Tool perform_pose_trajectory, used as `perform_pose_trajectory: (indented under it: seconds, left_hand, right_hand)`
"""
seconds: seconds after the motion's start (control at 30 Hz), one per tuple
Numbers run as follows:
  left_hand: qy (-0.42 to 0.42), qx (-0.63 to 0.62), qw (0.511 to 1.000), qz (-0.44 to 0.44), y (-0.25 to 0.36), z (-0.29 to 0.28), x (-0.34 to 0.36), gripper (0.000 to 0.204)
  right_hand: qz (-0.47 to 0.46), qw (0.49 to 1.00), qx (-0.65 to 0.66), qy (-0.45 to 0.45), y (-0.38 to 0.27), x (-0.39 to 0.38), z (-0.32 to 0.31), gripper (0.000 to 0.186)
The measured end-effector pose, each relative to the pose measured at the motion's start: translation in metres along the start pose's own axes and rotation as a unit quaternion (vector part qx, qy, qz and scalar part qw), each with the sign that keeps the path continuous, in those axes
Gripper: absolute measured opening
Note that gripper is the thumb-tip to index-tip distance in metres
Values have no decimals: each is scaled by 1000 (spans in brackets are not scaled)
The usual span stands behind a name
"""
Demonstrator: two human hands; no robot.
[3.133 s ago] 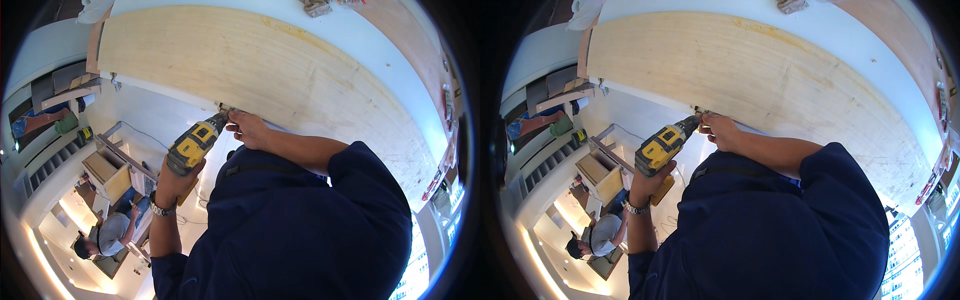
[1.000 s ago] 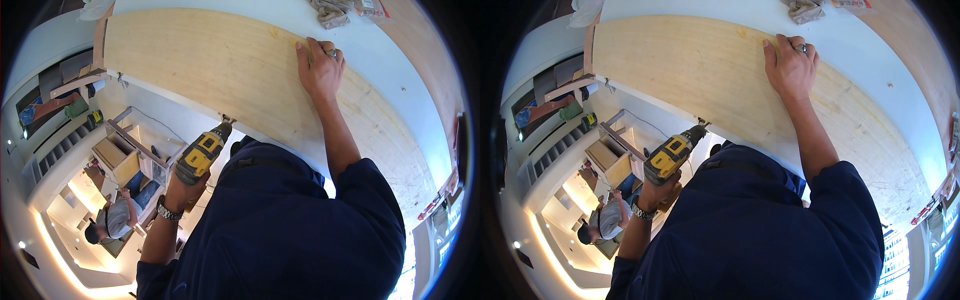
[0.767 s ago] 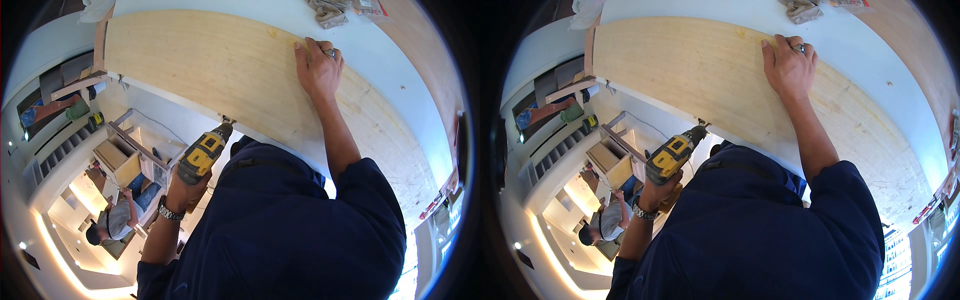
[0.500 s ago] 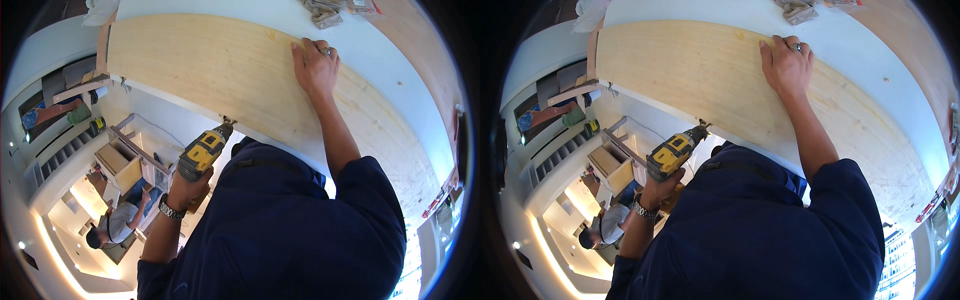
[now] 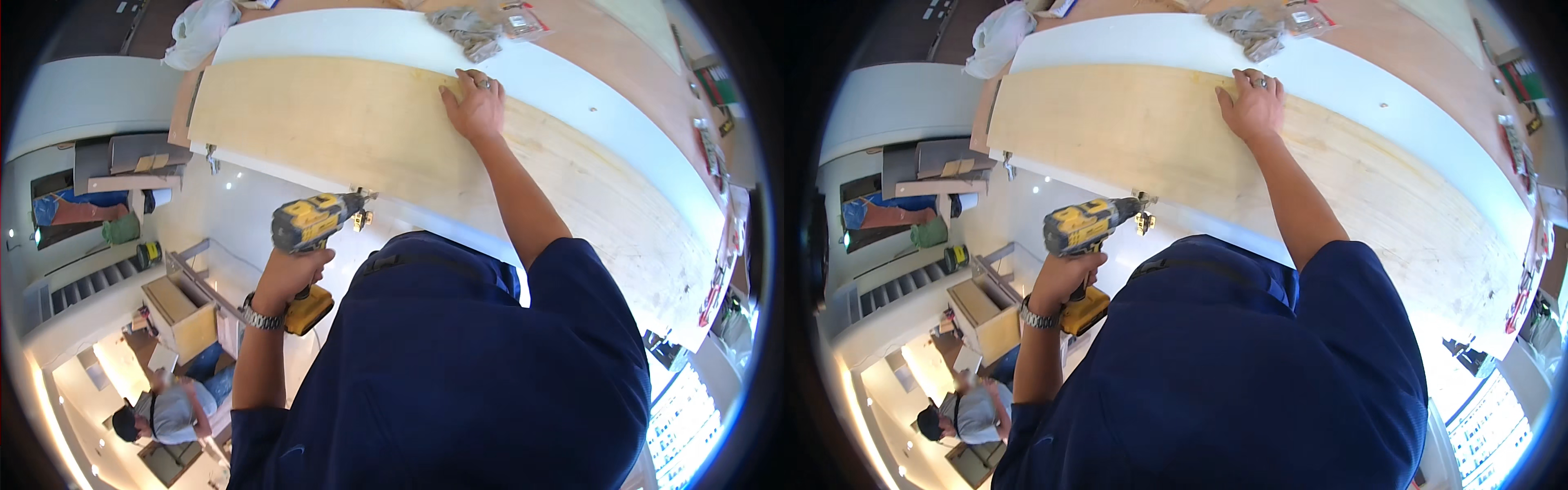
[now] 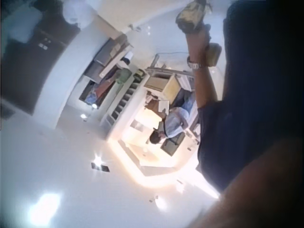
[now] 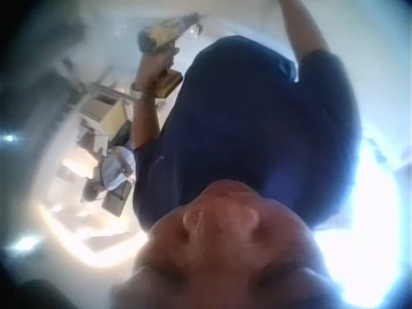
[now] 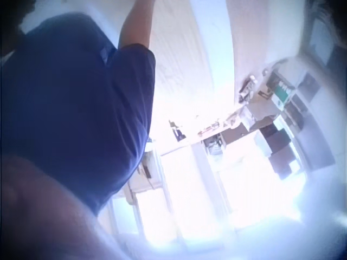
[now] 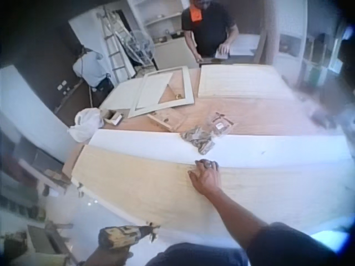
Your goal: The person installs hinges on a wooden panel using a power drill and a screwdriver, first drilling pilot holes and then tightening the screws into the hinge plates.
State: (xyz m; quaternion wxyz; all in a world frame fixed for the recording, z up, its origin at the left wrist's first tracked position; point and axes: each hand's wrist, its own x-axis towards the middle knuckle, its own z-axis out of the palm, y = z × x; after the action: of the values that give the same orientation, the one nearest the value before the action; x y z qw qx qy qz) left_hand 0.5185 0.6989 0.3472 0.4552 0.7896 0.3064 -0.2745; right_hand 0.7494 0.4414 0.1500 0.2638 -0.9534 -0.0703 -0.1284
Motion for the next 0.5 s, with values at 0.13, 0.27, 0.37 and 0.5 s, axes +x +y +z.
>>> perform_pose_trajectory:
  seconds: [0.13,0.27,0.37,0.5]
  left_hand:
    - [32,12,995,91,-40,-15,-27,10]
    - [29,-28,992,120,-91,-12,-37,15]
    - [30,-91,986,140,-111,1,-39,12]
    - [-94,-77,976,178,-126,5,-27,13]
  right_hand:
    - [-4,999,13,37,14,-61,-22,48]
    - [4,999,-19,45,27,-154,-73,46]
    - [75,993,79,52,13,-211,-98,36]
    - [186,961,189,82,-3,-247,-158,19]
